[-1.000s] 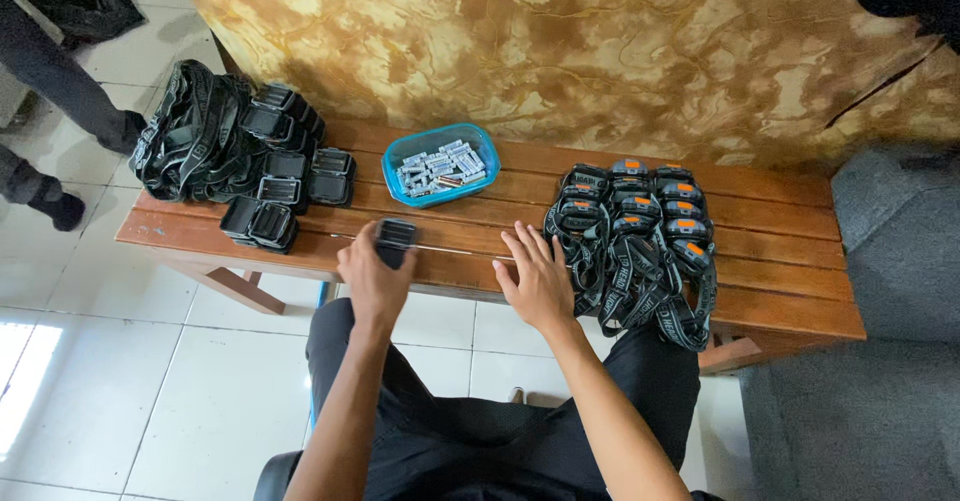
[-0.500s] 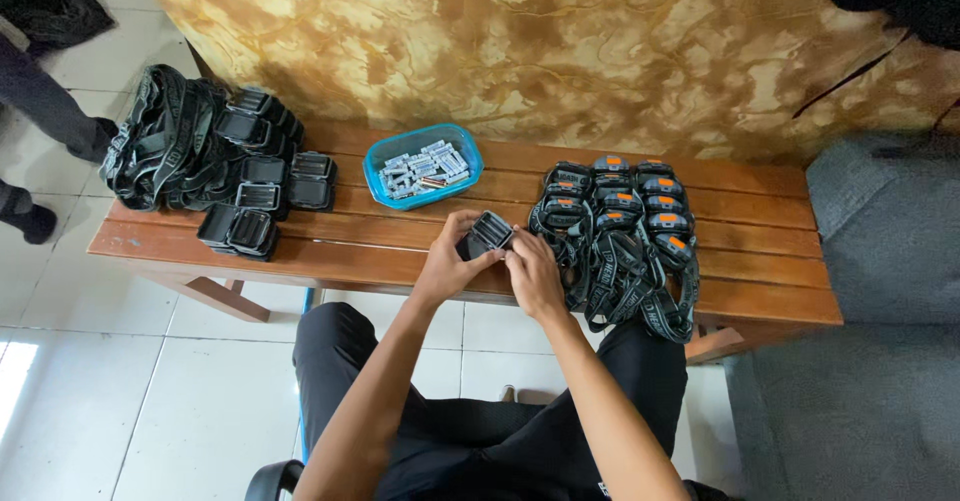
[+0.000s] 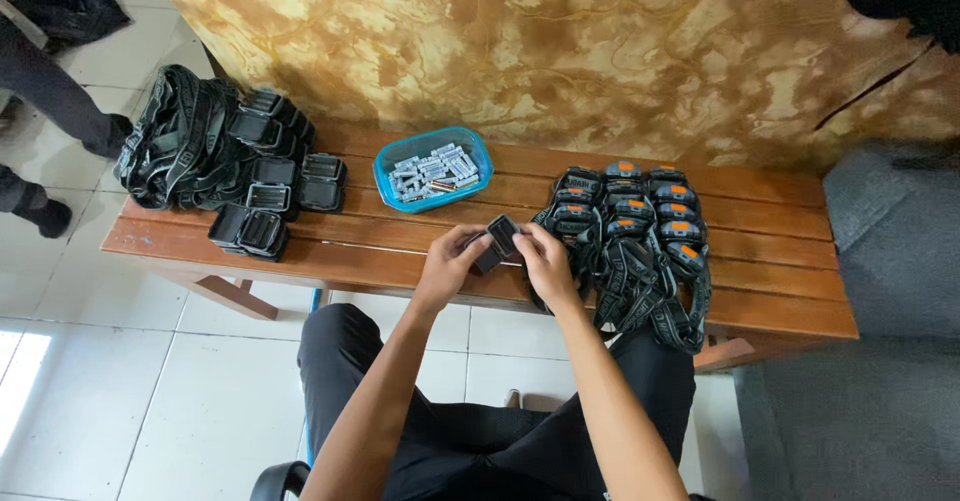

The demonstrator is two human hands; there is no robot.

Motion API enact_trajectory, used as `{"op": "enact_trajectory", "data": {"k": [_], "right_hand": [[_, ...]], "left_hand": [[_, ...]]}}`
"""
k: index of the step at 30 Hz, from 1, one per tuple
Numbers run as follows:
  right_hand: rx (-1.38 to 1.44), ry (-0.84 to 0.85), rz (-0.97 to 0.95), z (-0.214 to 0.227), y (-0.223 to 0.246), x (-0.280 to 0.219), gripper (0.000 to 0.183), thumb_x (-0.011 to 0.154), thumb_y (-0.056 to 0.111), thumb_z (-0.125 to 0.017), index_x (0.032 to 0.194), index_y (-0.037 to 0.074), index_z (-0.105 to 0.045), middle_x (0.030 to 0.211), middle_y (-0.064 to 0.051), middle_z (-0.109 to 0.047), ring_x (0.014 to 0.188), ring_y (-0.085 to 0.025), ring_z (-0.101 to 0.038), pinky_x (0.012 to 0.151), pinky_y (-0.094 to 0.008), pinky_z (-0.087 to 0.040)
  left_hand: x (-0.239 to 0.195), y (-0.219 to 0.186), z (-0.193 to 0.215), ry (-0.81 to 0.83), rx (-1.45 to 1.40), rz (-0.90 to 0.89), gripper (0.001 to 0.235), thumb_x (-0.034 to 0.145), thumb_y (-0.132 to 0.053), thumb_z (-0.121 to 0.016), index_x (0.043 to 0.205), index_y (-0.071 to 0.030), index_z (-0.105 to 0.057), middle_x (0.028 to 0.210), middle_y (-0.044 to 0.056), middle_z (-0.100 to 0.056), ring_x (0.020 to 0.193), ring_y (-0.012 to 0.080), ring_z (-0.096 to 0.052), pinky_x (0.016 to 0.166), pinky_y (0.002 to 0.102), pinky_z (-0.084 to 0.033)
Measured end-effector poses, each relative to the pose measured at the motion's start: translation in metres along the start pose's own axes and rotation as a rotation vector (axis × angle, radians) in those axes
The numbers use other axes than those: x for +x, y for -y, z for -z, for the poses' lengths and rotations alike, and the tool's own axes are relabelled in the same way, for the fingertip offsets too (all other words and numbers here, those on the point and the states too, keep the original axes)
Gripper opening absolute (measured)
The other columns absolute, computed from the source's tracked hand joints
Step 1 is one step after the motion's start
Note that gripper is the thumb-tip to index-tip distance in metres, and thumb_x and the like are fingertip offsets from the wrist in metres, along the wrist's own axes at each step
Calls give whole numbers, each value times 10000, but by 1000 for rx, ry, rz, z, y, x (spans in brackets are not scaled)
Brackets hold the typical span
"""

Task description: The person sits at a wooden table and assembles headlamps by inserting batteries into the battery compartments. They pick up headlamps from a pile, open the compartments, insert batteries from a blue container, and place the assembled units back on the table.

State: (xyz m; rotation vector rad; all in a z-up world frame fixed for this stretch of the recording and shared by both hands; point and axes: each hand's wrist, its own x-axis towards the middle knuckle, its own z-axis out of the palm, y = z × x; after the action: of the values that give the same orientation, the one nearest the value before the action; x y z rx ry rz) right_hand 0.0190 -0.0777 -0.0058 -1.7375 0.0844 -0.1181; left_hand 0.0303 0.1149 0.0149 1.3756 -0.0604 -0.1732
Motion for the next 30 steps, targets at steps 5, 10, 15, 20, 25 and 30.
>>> {"op": "enact_trajectory", "data": {"k": [5, 10, 15, 20, 25, 30], "right_hand": [[53, 104, 88, 8, 25, -9, 590, 875, 25, -690, 1444, 183, -680, 1182, -112, -766, 946, -161, -686, 922, -368, -581], [-52, 167, 187, 10, 41, -13, 599, 790, 73, -768, 1378, 186, -750, 1140, -117, -746, 916, -177, -686, 943, -395, -556], [-75, 109, 106, 7, 22, -10, 251, 865, 213, -854, 1098, 124, -833, 889, -41, -765, 791, -101, -687, 836, -297, -560], [-16, -14, 78, 7, 8, -4, 216, 875, 176, -867, 1073, 103, -821, 875, -83, -782, 726, -117, -729, 743, -296, -591], [-20, -119, 66, 4, 2, -3, 248, 895, 240, -894, 1077, 95, -808, 883, -87, -799, 704, -103, -740, 704, -282, -594], [28, -76, 97, 5, 12, -9, 268, 887, 157, -867, 1105, 38, -769, 906, -143, -782, 715, -163, -756, 723, -327, -602]], "left_hand": [[-8, -22, -3, -36, -11, -37, 205, 1005, -148, -765, 1202, -103, -803, 1041, 37, -799, 988, 80, -684, 932, 262, -596], [-15, -42, -5, -37, -39, -34, 260, 1029, -174, -734, 1266, -81, -786, 1074, 51, -795, 1011, 94, -660, 989, 311, -584], [-11, -23, 0, -60, -185, 59, 370, 1050, -226, -706, 1380, -59, -718, 1117, 82, -764, 1051, 119, -671, 1009, 336, -576], [-12, -25, -1, 27, -218, 44, 595, 967, -130, -787, 1498, -1, -555, 1055, 143, -718, 958, 188, -729, 901, 348, -636], [-2, 6, 3, 78, -199, 29, 572, 895, 54, -807, 1409, 66, -558, 1046, 202, -719, 914, 245, -774, 818, 415, -688], [-5, 1, 4, 79, -148, -17, 505, 912, 76, -748, 1396, 71, -604, 1098, 187, -763, 920, 167, -759, 853, 341, -671]]}}
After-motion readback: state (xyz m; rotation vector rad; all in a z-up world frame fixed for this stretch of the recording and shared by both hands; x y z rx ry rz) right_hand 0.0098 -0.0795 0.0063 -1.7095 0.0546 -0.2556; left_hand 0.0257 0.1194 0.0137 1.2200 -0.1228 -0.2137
